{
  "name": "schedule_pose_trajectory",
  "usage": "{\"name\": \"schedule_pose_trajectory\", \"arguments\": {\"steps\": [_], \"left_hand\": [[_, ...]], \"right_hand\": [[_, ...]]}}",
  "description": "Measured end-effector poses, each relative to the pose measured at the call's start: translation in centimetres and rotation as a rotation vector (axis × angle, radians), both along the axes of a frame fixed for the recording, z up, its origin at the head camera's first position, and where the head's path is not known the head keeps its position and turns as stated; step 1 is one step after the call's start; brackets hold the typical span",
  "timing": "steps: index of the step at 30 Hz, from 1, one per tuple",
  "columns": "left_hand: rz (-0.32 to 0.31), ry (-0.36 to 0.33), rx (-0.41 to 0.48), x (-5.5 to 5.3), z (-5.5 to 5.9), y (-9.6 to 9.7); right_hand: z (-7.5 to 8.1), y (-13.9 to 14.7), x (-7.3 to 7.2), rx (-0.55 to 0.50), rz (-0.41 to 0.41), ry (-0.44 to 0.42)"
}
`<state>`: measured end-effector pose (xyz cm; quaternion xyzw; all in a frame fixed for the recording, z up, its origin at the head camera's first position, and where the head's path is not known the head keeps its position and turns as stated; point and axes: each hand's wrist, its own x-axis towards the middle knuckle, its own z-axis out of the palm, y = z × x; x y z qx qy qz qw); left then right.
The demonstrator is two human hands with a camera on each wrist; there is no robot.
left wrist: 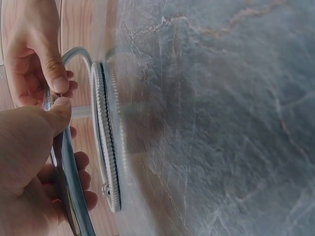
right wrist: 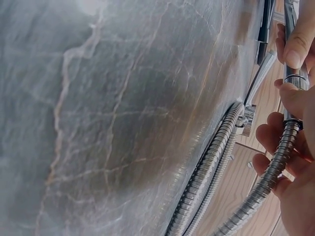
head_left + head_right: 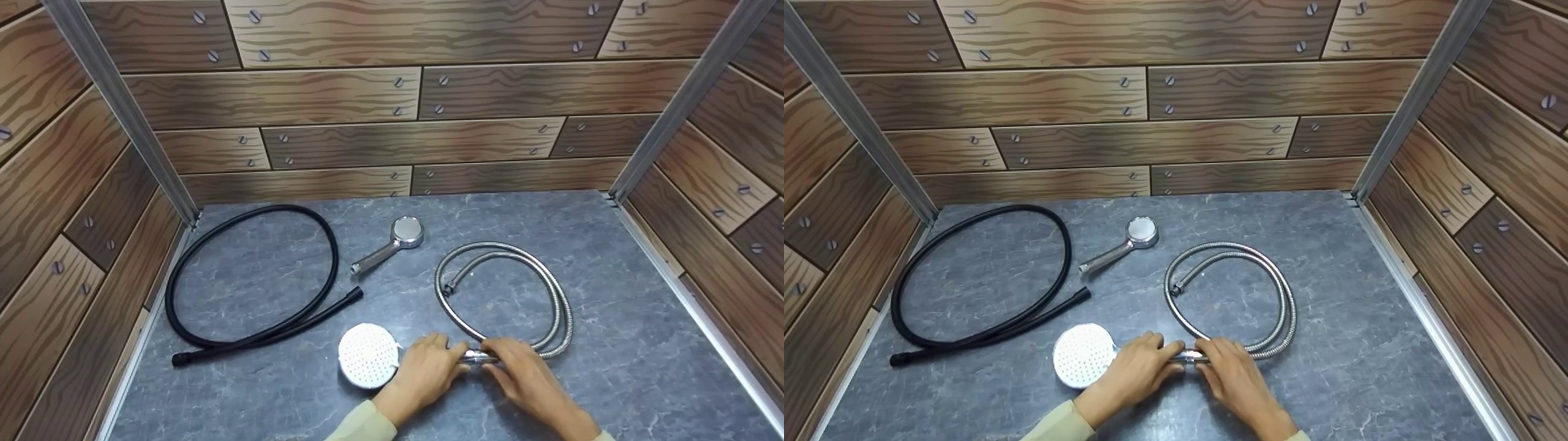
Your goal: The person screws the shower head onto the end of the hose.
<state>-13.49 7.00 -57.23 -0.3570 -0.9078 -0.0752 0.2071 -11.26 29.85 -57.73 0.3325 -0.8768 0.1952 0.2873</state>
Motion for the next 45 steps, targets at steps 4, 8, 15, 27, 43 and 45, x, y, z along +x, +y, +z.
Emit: {"name": "schedule_pose_trajectory", "arguments": {"steps": [4, 8, 15, 27, 43, 45], "left_hand": [[0.0, 0.0, 0.0, 0.04, 0.0, -0.02], [0.002, -0.006, 0.001, 0.03, 0.03, 0.0], [-0.002, -0.001, 0.014, 0.0, 0.09, 0.11], [-0.012, -0.01, 0.032, -0.01, 0.41, 0.05], [-0.008, 0.029, 0.011, 0.12, 0.3, 0.17], [-0.009, 0.025, 0.014, 0.1, 0.28, 0.17]], "right_hand": [[0.04, 0.0, 0.04, -0.008, 0.001, -0.004], [0.05, 0.02, 0.04, -0.02, 0.0, 0.001], [0.13, -0.04, 0.05, -0.014, -0.003, 0.001], [0.06, 0.07, -0.02, -0.014, 0.014, 0.028], [0.16, -0.07, -0.11, -0.021, 0.023, 0.018], [0.17, -0.08, -0.1, -0.019, 0.025, 0.02]]}}
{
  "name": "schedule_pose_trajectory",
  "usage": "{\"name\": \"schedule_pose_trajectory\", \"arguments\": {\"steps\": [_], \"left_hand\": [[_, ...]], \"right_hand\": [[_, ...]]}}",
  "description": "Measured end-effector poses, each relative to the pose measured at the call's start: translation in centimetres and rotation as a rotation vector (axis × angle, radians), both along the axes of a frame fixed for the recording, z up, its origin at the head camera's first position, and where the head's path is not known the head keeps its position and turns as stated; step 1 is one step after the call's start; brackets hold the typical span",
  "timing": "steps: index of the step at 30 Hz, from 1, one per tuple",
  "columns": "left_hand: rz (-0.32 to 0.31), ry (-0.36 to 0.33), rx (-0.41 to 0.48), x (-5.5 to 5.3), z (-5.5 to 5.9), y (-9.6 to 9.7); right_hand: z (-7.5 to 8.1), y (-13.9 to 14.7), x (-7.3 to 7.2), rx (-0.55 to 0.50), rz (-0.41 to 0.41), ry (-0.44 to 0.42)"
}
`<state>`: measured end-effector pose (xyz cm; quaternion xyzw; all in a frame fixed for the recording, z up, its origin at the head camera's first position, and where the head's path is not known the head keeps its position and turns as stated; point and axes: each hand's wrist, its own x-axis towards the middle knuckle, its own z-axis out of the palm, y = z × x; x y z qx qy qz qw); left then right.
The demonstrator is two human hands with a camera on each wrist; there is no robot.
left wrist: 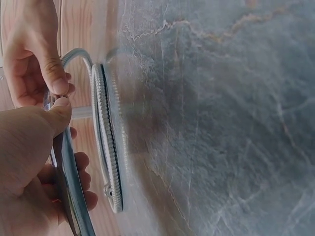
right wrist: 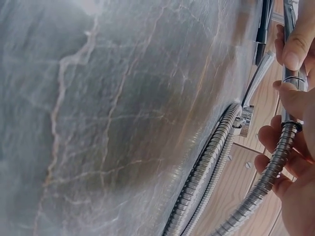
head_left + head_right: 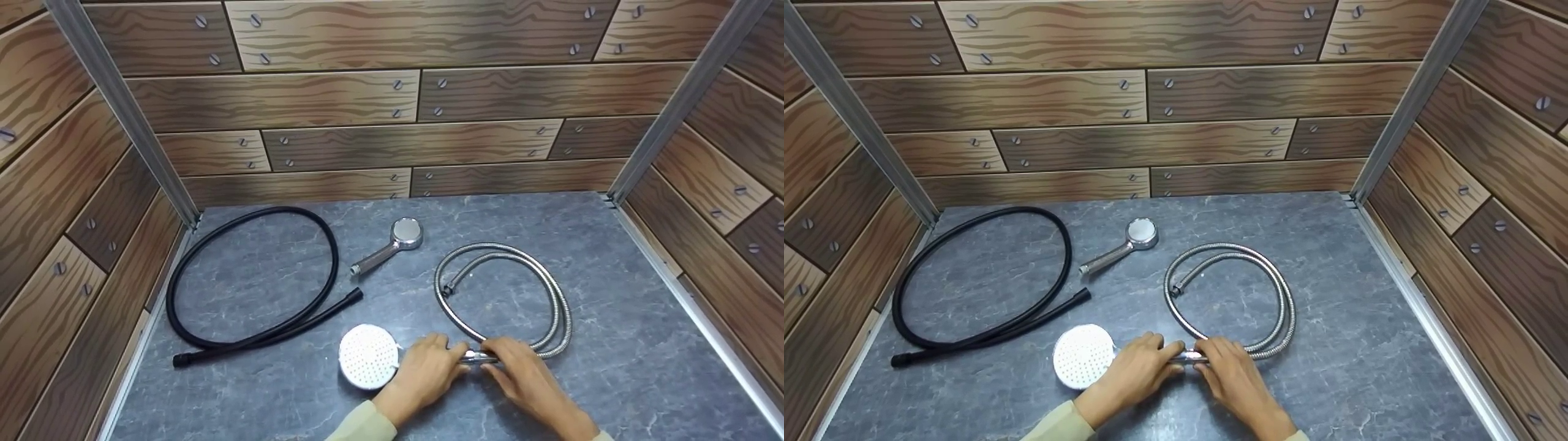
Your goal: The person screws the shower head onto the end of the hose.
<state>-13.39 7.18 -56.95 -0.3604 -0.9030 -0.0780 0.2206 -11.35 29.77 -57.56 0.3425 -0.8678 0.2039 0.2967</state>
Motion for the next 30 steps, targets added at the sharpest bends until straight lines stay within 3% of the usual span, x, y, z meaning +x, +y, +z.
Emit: {"name": "schedule_pose_trajectory", "arguments": {"steps": [16, 30], "left_hand": [[-0.004, 0.001, -0.004, -0.1, -0.02, 0.0], [0.001, -0.013, -0.019, -0.15, -0.01, 0.06]], "right_hand": [[-0.15, 0.13, 0.0, -0.008, 0.004, 0.018], [-0.05, 0.17, 0.21, -0.004, -0.014, -0.02]]}}
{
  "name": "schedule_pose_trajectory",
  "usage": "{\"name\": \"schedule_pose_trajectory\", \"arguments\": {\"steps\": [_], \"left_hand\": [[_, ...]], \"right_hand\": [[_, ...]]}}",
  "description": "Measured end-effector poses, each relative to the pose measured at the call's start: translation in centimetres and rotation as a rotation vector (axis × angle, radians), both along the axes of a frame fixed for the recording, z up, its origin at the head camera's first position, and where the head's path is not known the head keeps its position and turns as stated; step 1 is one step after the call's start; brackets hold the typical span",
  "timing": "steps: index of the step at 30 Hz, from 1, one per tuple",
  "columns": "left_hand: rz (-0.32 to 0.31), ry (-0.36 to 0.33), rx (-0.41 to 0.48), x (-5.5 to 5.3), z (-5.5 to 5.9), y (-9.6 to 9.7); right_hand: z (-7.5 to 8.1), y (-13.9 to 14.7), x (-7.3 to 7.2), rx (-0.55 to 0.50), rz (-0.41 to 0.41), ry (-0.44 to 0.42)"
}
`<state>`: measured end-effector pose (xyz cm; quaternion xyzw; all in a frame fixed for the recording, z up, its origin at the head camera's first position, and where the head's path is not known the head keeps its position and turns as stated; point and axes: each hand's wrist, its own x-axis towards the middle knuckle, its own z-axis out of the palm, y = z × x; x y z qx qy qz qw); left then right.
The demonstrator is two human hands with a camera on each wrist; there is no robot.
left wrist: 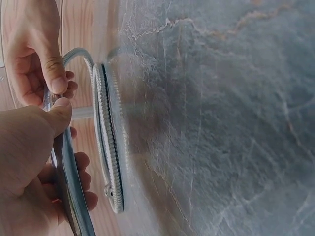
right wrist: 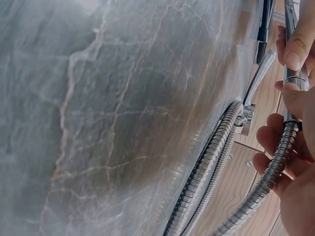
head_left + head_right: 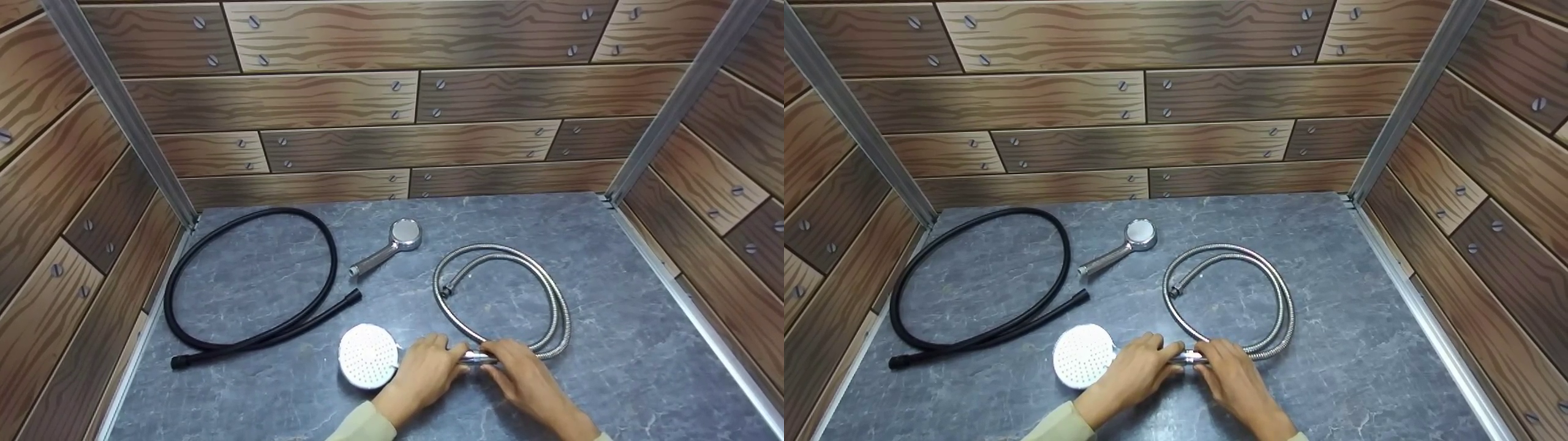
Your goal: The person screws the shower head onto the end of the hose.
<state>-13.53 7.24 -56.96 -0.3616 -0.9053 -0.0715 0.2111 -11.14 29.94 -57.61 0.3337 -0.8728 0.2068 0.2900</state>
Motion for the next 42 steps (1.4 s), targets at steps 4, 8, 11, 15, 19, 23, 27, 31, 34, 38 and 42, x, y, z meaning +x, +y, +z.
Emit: {"name": "schedule_pose_trajectory", "arguments": {"steps": [4, 8, 11, 15, 19, 23, 27, 31, 34, 38, 42], "left_hand": [[0.004, -0.002, 0.0, -0.06, -0.08, -0.01], [0.006, 0.001, 0.001, -0.07, -0.15, -0.03], [0.008, -0.002, -0.001, -0.06, -0.17, -0.05], [0.009, -0.005, -0.004, -0.07, -0.16, -0.07], [0.009, -0.012, -0.004, -0.08, -0.14, -0.1], [0.011, -0.018, -0.008, -0.08, -0.07, -0.14], [0.008, -0.013, -0.005, -0.07, 0.0, -0.15], [0.006, 0.005, -0.002, -0.09, 0.0, -0.14], [0.008, 0.015, -0.005, -0.12, -0.02, -0.15], [0.005, 0.017, -0.01, -0.19, -0.05, -0.16], [0.005, 0.015, -0.008, -0.26, -0.09, -0.17]], "right_hand": [[0.02, 0.05, -0.03, 0.006, -0.013, 0.013], [0.0, 0.03, -0.07, 0.011, -0.02, 0.024], [-0.03, 0.0, -0.11, 0.01, -0.013, 0.021], [-0.04, 0.0, -0.1, 0.009, -0.012, 0.011], [-0.08, -0.05, -0.12, 0.008, -0.009, 0.006], [-0.05, -0.05, -0.1, 0.015, -0.014, 0.014], [0.03, 0.0, -0.03, 0.014, -0.02, 0.012], [0.01, -0.06, -0.14, 0.009, -0.007, 0.006], [-0.04, -0.12, -0.25, 0.007, 0.003, 0.016], [-0.08, -0.1, -0.31, 0.011, 0.008, 0.029], [-0.03, -0.07, -0.35, 0.014, 0.006, 0.027]]}}
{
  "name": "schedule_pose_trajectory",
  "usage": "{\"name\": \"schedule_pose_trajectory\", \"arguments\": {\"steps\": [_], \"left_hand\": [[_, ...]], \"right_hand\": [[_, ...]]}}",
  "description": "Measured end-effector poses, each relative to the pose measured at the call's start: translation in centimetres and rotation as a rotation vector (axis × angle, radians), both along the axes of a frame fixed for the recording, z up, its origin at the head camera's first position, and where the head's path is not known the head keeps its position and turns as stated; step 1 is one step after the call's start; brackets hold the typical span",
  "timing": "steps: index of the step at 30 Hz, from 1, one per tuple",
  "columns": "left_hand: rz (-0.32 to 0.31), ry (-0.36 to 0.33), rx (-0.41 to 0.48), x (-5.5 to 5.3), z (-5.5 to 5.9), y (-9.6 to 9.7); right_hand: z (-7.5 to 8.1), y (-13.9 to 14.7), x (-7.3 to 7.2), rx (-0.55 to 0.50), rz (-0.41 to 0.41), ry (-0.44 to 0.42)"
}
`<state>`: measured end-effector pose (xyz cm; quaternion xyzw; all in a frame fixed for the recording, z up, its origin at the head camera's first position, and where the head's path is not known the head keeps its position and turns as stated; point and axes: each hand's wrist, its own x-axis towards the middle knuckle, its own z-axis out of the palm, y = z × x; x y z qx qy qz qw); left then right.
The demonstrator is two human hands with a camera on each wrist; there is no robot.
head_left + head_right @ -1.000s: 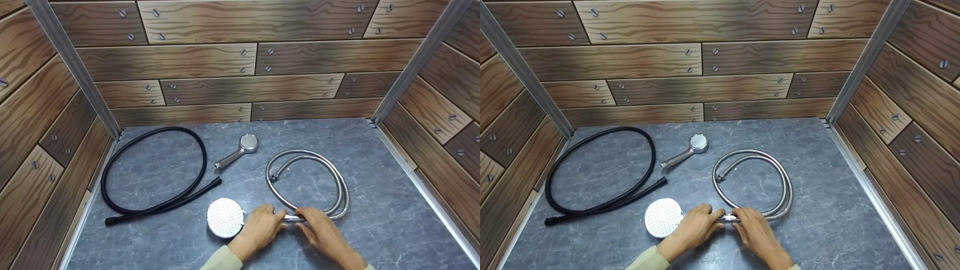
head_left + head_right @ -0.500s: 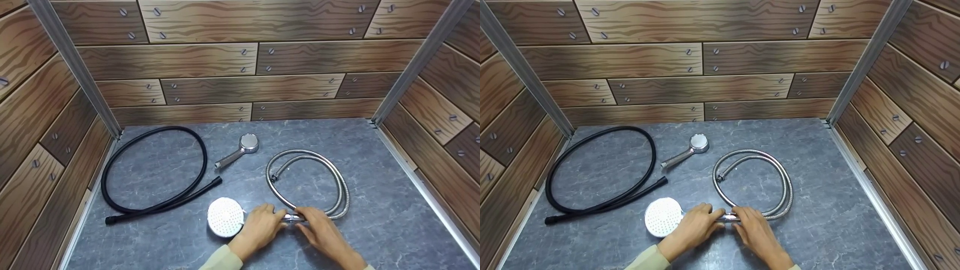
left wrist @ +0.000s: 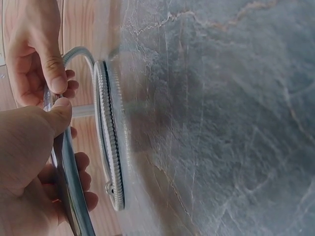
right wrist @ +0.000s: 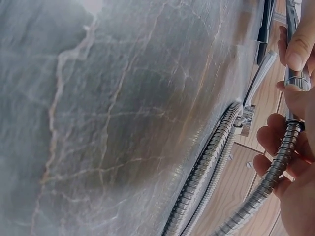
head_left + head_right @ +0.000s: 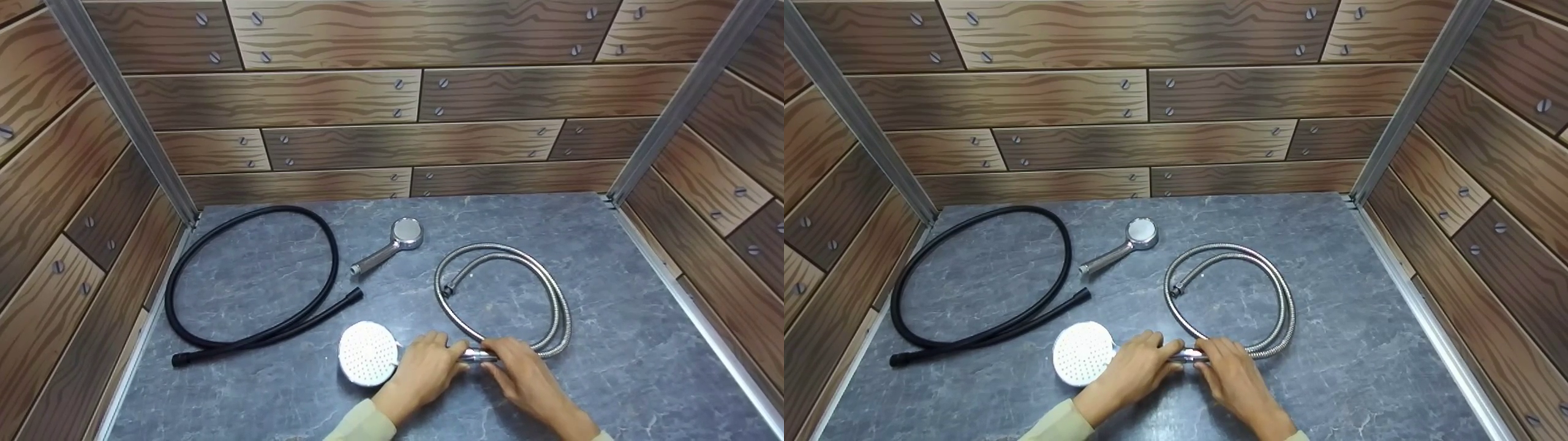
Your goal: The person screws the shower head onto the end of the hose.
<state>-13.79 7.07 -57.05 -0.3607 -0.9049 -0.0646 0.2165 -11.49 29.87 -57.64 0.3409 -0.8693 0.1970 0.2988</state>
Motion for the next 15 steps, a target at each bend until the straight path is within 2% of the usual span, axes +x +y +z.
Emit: {"name": "schedule_pose_trajectory", "arguments": {"steps": [15], "left_hand": [[-0.003, -0.008, -0.001, 0.13, -0.03, 0.03]], "right_hand": [[0.12, -0.14, 0.13, 0.003, -0.012, -0.007]]}}
